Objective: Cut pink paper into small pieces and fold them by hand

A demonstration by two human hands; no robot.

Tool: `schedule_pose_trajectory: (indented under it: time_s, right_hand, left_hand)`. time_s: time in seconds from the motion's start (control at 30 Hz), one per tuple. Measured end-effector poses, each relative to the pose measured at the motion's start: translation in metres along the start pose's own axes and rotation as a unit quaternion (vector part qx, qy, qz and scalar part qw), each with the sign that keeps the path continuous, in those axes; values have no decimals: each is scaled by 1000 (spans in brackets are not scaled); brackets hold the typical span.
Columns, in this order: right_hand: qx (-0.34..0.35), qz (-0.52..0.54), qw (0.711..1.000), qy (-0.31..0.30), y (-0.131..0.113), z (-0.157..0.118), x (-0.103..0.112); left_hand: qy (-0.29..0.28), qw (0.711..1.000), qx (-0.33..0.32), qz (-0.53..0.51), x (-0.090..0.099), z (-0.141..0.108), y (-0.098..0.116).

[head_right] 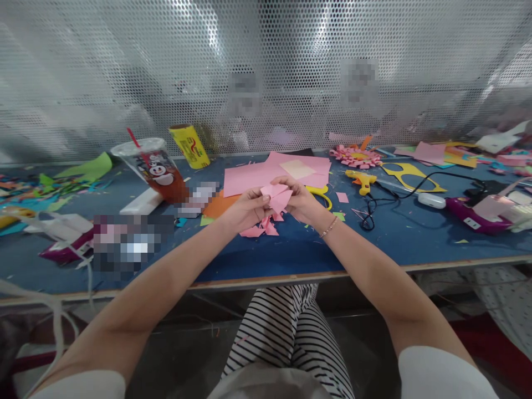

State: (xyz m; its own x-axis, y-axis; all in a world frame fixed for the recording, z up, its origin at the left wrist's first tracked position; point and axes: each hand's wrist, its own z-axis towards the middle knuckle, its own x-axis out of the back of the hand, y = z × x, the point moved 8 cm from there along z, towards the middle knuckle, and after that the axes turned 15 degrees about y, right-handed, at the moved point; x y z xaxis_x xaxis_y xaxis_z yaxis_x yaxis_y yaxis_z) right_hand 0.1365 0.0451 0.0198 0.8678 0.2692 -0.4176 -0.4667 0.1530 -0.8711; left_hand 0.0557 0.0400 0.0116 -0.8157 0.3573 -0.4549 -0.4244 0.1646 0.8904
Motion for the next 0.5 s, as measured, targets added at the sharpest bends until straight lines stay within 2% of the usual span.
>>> schedule_pose_trajectory:
  time_s: [0.1, 0.23, 0.37, 0.5]
  right_hand:
    - [-14, -3, 1000, 26, 2, 4, 8]
    - [5, 7, 999, 44, -1, 7, 14]
    - [0, 44, 996, 79, 0, 9, 20]
    - [-28, 79, 988, 129, 5, 11, 26]
  left_hand:
    - [13, 1000, -10, -4, 2, 1, 4]
    - [35, 998, -42, 3, 8, 2, 12]
    - [37, 991, -124, 43, 6, -2, 24]
    - [43, 969, -216, 115, 1, -8, 35]
